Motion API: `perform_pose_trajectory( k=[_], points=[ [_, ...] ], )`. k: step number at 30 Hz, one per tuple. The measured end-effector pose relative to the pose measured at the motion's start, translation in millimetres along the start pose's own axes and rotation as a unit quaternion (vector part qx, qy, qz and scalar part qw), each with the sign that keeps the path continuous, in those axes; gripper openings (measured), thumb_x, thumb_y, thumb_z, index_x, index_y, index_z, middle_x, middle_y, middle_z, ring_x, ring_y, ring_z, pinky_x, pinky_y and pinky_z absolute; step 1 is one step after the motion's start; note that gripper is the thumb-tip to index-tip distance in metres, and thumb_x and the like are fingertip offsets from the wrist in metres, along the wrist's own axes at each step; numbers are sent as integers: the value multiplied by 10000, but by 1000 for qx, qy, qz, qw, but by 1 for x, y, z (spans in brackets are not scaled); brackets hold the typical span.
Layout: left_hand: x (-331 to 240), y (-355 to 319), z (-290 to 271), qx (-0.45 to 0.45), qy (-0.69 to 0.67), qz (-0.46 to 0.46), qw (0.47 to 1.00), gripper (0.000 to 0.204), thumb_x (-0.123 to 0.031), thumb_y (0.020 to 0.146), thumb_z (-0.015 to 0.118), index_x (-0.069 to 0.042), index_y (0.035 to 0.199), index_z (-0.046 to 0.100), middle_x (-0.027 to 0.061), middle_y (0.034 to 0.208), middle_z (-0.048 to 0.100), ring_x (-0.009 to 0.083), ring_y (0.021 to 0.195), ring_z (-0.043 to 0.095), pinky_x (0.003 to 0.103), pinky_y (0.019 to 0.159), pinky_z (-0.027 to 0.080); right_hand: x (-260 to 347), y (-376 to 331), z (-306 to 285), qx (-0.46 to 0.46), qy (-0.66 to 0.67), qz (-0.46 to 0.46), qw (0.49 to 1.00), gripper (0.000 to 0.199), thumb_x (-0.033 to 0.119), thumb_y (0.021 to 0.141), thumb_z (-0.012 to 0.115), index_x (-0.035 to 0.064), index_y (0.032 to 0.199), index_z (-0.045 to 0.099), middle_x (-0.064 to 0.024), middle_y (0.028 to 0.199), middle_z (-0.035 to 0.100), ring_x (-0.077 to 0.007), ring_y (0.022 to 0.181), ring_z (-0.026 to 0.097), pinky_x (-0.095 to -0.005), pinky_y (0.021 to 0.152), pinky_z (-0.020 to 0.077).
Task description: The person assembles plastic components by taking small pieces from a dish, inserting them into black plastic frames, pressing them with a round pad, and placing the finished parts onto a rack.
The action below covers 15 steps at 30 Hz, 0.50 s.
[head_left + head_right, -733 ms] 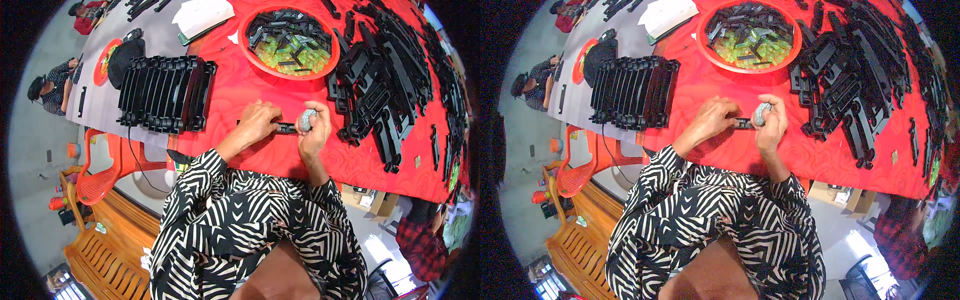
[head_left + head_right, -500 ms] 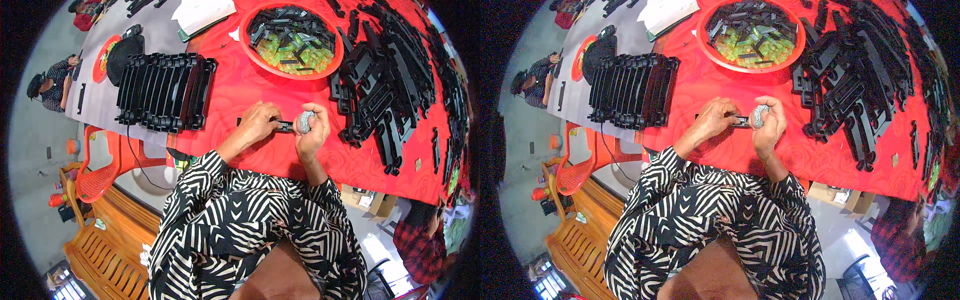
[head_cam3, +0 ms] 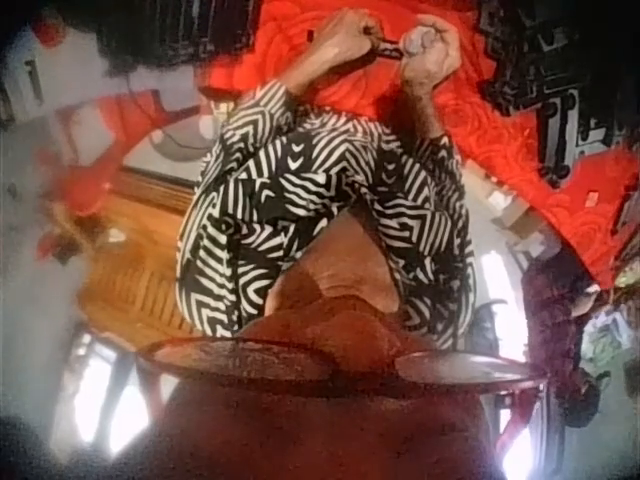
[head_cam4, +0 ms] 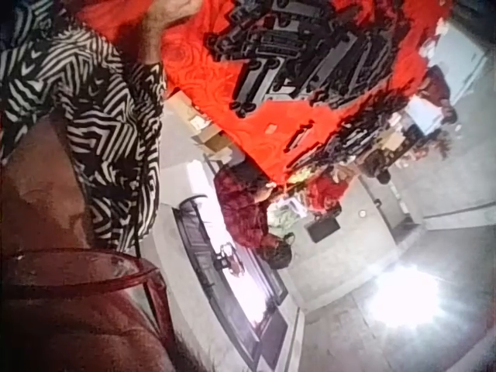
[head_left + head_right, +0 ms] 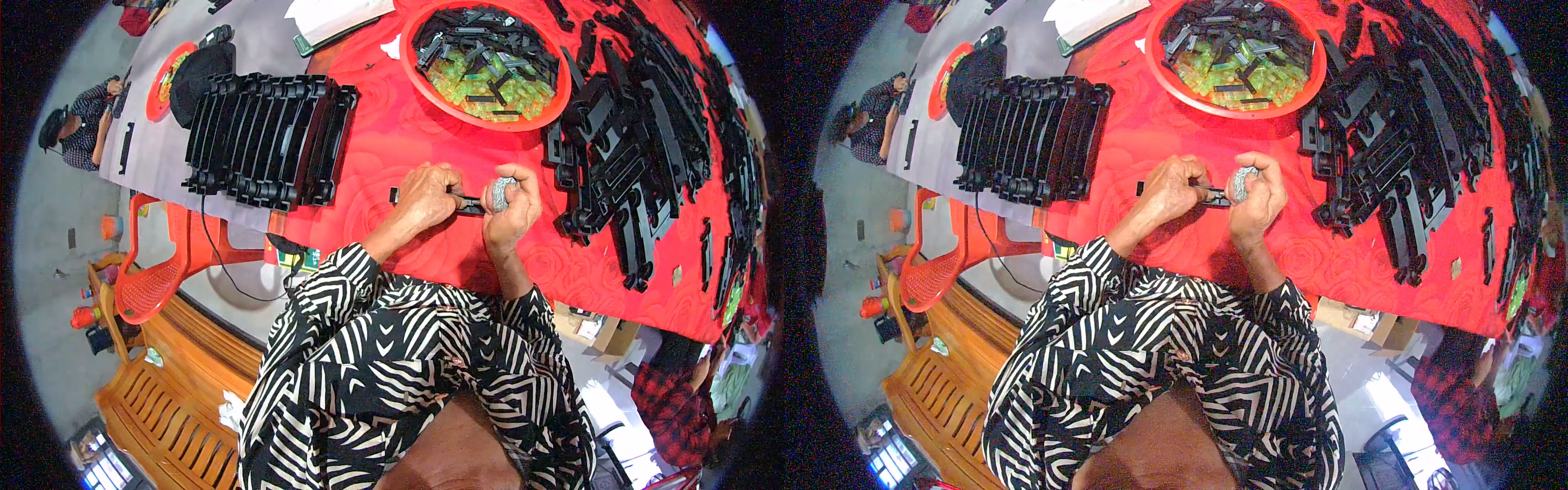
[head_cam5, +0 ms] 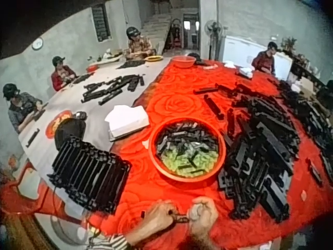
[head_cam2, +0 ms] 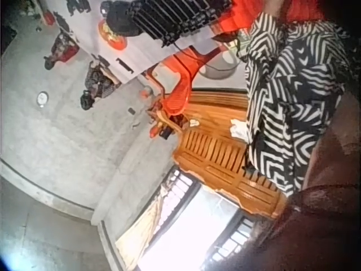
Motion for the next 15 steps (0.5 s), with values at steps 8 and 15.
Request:
perform_pose_trajectory(
  k=[8, 15],
  points=[
    [4, 2, 0, 21, -9, 21, 999, 183, -150, 614, 744, -56, 651, 592, 98, 722, 590, 306, 743, 563, 436, 698, 424, -2, -1, -1, 11, -26, -18, 999, 246, 68, 772, 349, -15, 859, 563, -14, 550, 430, -85, 424, 392, -241, 396, 313],
    [7, 5, 1, 48, 2, 33, 998, 195, -153, 629, 738, -58, 666, 572, 100, 734, 583, 300, 750, 559, 446, 731, 409, -7, -1, 1, 14, -78, -33, 996, 239, 85, 776, 347, -11, 817, 562, 0, 546, 428, -68, 438, 386, -232, 404, 300]
  ],
)
Point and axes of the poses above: each hand's wrist, its own y-axis towards the middle knuckle, its own z-axis out of the palm, x = y × z, the point moved 2 cm from there along y, towards the middle knuckle
